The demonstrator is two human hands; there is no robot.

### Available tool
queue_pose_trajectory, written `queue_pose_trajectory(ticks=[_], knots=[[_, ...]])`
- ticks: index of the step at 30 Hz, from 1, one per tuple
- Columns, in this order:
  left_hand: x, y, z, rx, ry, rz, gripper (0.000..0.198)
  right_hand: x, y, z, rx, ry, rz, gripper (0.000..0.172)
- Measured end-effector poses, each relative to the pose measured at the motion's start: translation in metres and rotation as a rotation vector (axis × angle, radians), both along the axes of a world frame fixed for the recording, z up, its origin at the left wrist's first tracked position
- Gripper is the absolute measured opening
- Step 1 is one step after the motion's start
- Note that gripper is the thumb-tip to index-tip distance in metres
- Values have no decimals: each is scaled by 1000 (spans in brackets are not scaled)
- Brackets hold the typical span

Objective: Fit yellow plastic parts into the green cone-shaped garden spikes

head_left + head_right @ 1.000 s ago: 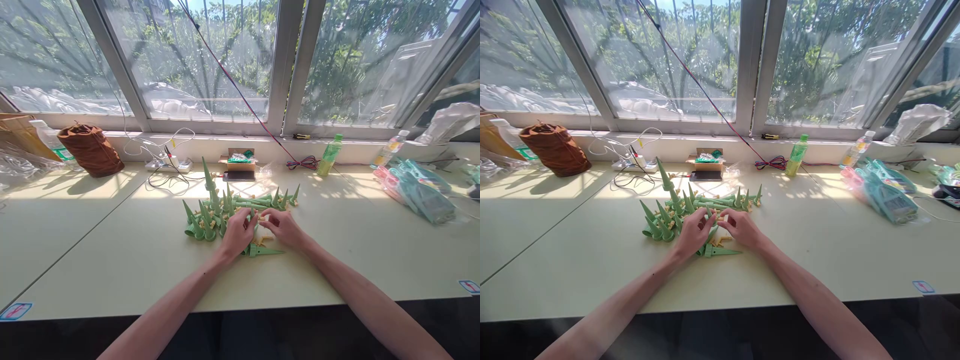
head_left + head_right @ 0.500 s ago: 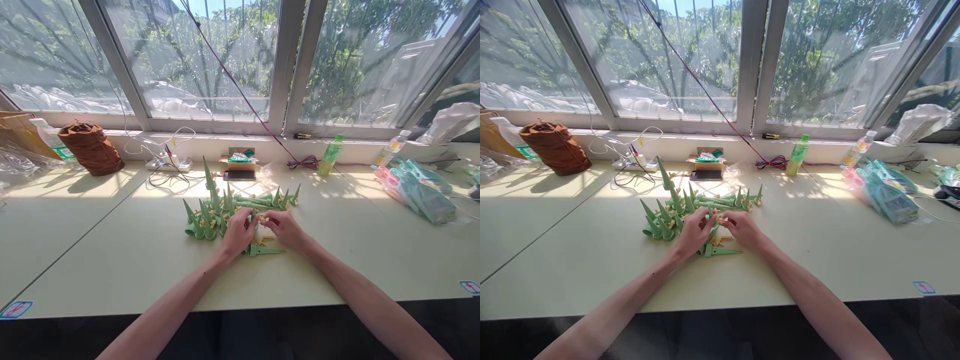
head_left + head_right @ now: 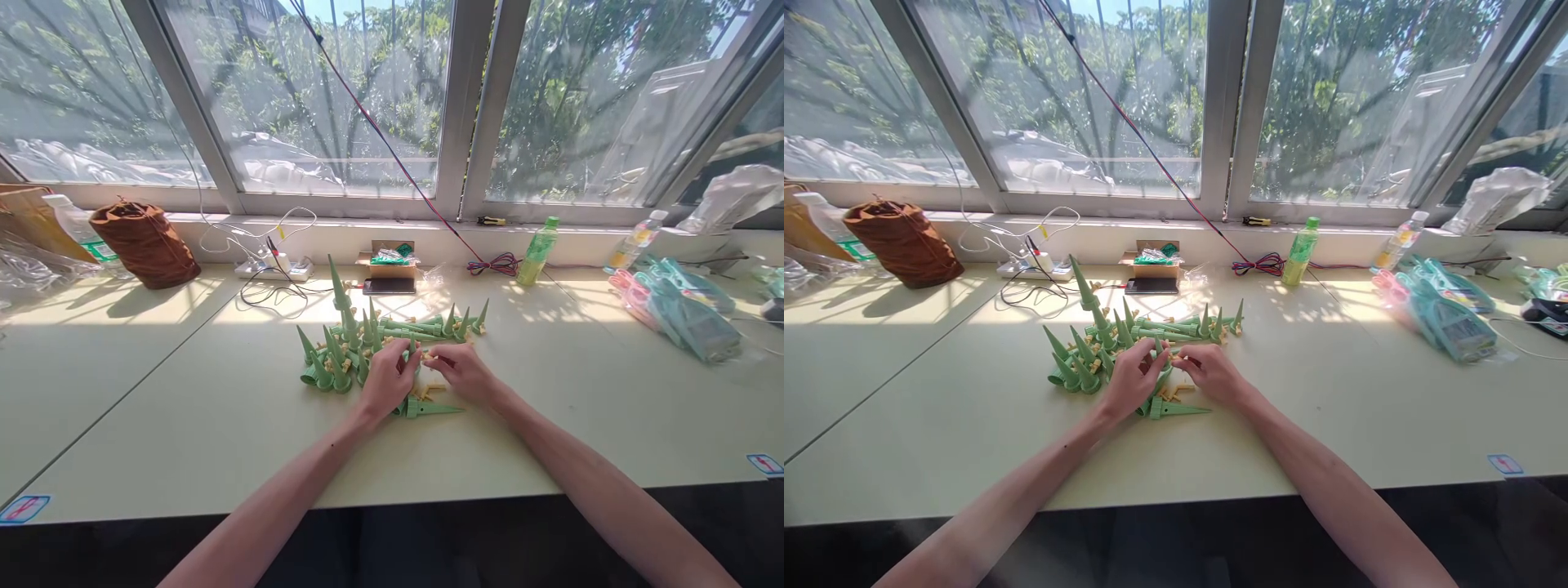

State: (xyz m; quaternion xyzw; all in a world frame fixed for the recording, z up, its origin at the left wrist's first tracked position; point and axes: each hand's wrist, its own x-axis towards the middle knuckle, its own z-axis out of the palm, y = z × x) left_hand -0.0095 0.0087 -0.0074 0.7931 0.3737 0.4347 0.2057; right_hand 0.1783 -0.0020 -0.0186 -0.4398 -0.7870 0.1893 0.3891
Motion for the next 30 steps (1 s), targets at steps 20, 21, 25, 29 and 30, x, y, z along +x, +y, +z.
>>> queue_pose_trajectory(ticks=[20,21,25,29,30], knots=[[0,-1,0,4,7,12,23,1,1,-3,-6,64,1,32],[0,-1,0,4,8,8,22,1,1,-3,-1,58,3,33],[-1,0,-1,-3,15,-5,20,1,1,-3,8,45,9,35],[-1,0,-1,-1,20,-7,21,1,2,-4,8,41,29,36],[-1,0,-1,1,20,-7,22,1,2,-4,6,40,35,36]])
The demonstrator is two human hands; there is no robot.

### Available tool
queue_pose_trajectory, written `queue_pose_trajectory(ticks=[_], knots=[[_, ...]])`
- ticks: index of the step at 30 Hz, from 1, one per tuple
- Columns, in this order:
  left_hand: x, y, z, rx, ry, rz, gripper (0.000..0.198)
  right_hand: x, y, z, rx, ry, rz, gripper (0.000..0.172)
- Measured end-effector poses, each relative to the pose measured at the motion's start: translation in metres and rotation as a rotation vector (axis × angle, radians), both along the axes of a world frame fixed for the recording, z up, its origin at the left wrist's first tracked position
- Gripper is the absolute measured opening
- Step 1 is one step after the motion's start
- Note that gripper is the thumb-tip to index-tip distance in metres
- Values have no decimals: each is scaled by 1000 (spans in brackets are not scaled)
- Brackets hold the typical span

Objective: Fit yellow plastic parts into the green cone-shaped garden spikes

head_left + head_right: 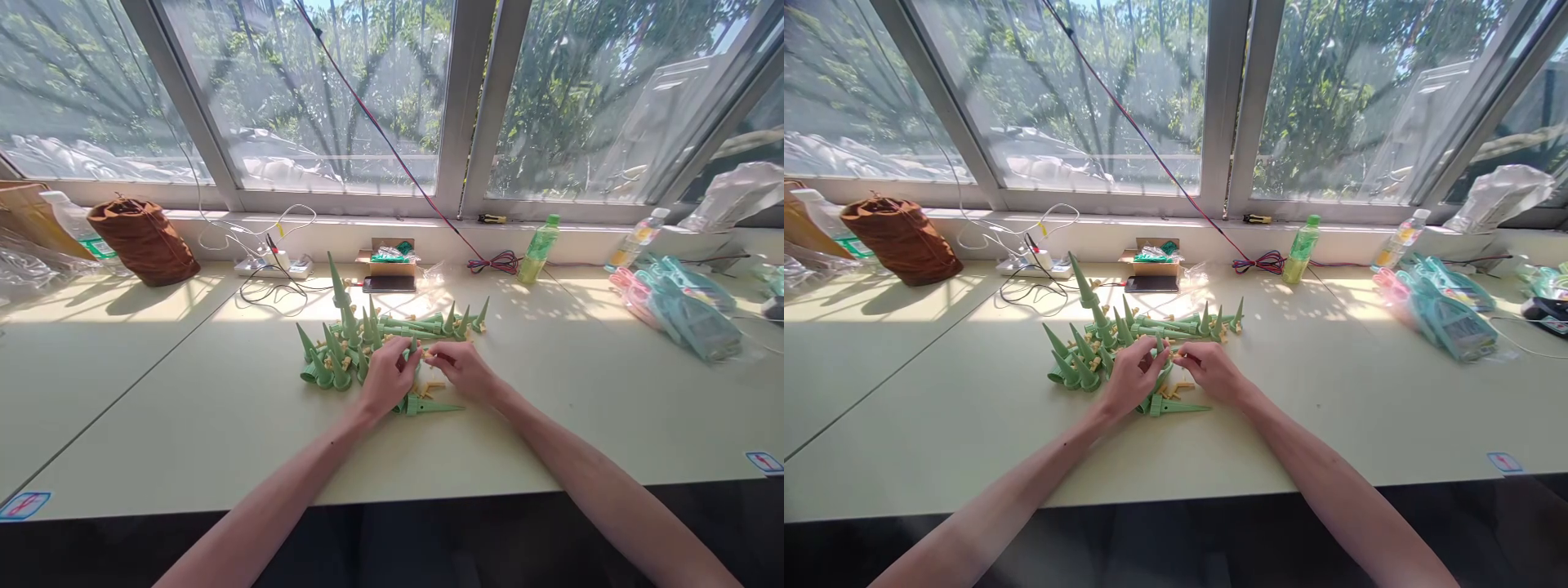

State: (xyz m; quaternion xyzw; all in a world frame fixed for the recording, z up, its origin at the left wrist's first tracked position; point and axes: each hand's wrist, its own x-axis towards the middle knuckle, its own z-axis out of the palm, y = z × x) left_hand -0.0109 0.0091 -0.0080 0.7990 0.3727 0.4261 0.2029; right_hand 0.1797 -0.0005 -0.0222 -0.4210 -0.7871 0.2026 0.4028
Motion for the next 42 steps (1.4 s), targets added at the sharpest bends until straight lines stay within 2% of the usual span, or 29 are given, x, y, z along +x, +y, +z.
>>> queue_pose_trajectory(ticks=[16,27,35,42], knots=[[0,0,1,2,-14,-37,21,-1,-1,5,-2,-13,10,41],[1,-4,8,-22,-28,-49,26,1,-2,4,17,-48,-11,43],[-1,-4,7,-8,-22,-109,12,2,-1,4,43,-60,-27,47],[-2,-4,5,-14,-19,-126,25,3,-3,6,45,-32,-16,45]])
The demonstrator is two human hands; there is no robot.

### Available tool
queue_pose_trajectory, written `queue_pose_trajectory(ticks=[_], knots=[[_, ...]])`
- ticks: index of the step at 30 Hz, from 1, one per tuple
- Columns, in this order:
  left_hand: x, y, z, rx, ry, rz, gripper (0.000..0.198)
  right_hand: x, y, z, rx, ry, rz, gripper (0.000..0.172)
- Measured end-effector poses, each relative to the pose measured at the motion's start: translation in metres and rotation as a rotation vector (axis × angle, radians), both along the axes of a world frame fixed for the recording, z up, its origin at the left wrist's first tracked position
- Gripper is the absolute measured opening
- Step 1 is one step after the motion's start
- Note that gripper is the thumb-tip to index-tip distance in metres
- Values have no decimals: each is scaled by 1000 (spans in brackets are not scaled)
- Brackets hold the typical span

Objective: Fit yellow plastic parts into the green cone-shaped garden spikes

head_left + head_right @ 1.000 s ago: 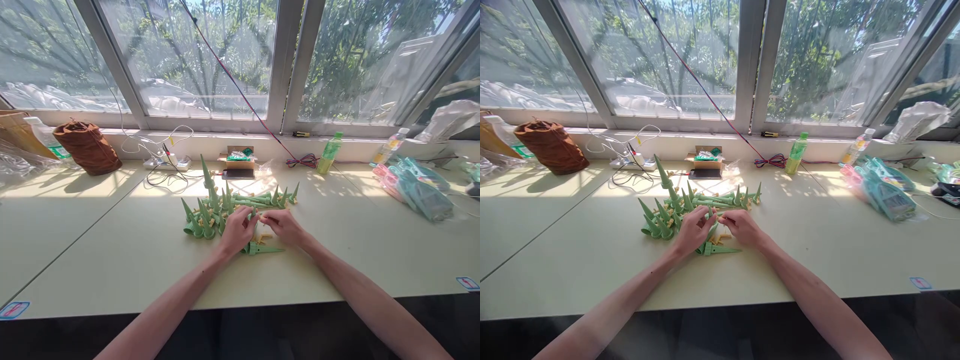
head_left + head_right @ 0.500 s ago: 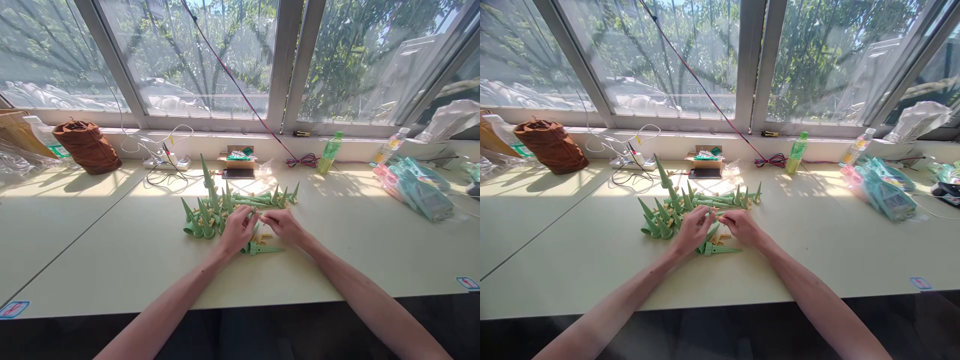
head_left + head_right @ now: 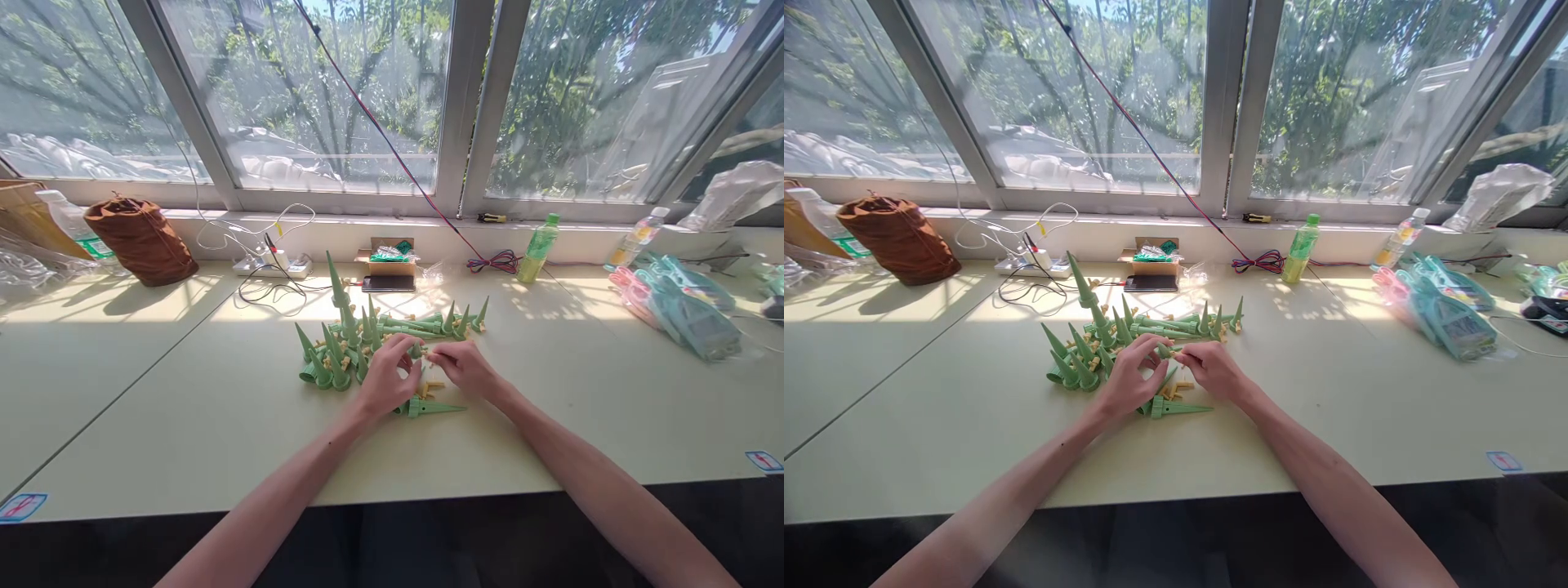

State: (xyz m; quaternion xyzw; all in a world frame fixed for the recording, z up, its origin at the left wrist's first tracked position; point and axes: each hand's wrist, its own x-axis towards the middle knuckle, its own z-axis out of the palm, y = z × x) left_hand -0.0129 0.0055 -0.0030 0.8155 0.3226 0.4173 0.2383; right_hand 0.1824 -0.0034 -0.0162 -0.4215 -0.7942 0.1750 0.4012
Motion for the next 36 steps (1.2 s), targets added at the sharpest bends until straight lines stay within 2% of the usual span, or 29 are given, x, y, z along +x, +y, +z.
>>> queue_pose_trajectory(ticks=[6,12,19,23,29,36], knots=[[0,0,0,4,-15,-11,26,0,1,-2,-4,-3,-11,46],[2,3,-2,-5,-41,51,14,-2,2,-3,-22,5,-27,47],[4,5,-7,5,-46,91,15,-1,2,-1,26,87,-145,31],[4,4,-7,-4,-16,86,16,-2,1,-2,87,86,-129,29],[4,3,-7,7,-28,64,16,-3,2,-4,136,-32,-106,21],[4,2,-5,26,6,40,20,-4,0,-5,53,-96,-42,24]])
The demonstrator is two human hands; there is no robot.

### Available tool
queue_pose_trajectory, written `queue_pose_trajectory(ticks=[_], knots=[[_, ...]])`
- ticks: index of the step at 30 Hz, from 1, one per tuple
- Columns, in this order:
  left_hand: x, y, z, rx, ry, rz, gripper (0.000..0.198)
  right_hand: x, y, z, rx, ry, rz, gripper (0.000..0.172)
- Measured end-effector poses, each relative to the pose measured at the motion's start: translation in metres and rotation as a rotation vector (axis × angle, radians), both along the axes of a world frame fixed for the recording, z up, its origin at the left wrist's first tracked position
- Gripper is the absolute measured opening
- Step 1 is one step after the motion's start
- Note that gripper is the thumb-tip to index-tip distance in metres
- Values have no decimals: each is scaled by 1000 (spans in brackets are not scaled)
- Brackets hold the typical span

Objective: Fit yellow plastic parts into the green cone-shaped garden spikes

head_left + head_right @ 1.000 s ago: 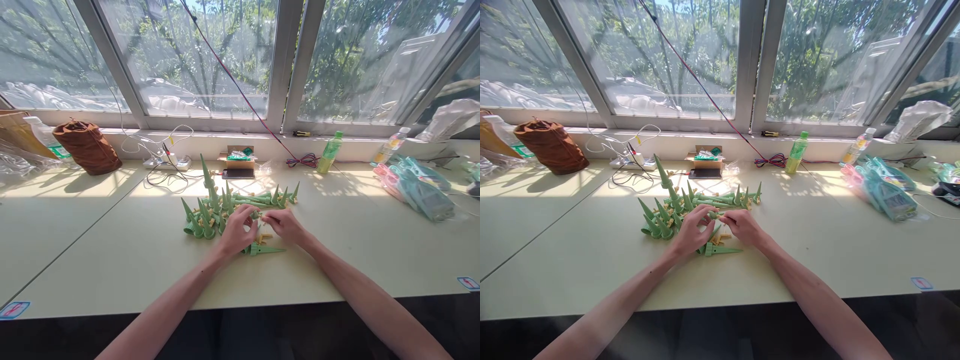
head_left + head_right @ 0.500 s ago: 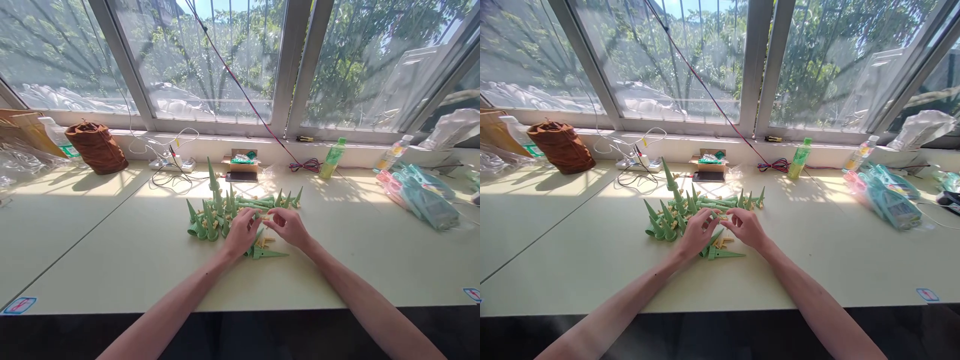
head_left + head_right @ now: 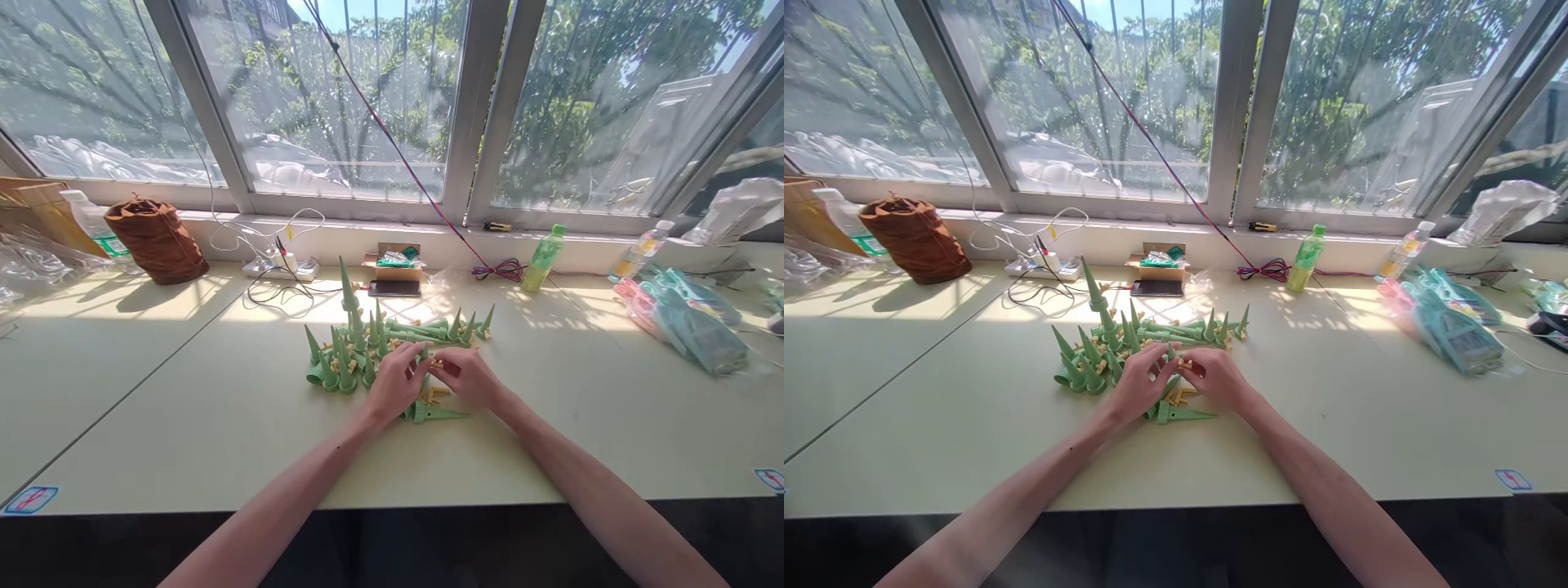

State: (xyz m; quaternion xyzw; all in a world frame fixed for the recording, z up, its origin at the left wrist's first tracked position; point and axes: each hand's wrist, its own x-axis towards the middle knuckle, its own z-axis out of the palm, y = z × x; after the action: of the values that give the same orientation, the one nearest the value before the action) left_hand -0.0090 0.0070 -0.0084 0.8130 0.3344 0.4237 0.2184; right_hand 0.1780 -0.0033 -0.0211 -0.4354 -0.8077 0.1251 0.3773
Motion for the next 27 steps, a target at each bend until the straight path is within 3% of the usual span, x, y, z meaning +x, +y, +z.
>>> queue_pose_trajectory(ticks=[9,14,18,22,24,27], knots=[[0,-1,2,-29,31,-47,27,0,-2,3,13,-35,-19,32],[0,2,6,-7,-91,35,25,1,-4,5,67,7,-65,33],[-1,6,6,-8,-169,118,23,10,-6,13,224,137,-287,28],[-1,7,2,6,-163,77,26,33,-4,25,343,248,-570,26],[0,6,1,12,-140,58,26,48,-2,29,332,245,-643,25],[1,5,-2,29,-107,39,24,67,1,30,267,163,-645,26]])
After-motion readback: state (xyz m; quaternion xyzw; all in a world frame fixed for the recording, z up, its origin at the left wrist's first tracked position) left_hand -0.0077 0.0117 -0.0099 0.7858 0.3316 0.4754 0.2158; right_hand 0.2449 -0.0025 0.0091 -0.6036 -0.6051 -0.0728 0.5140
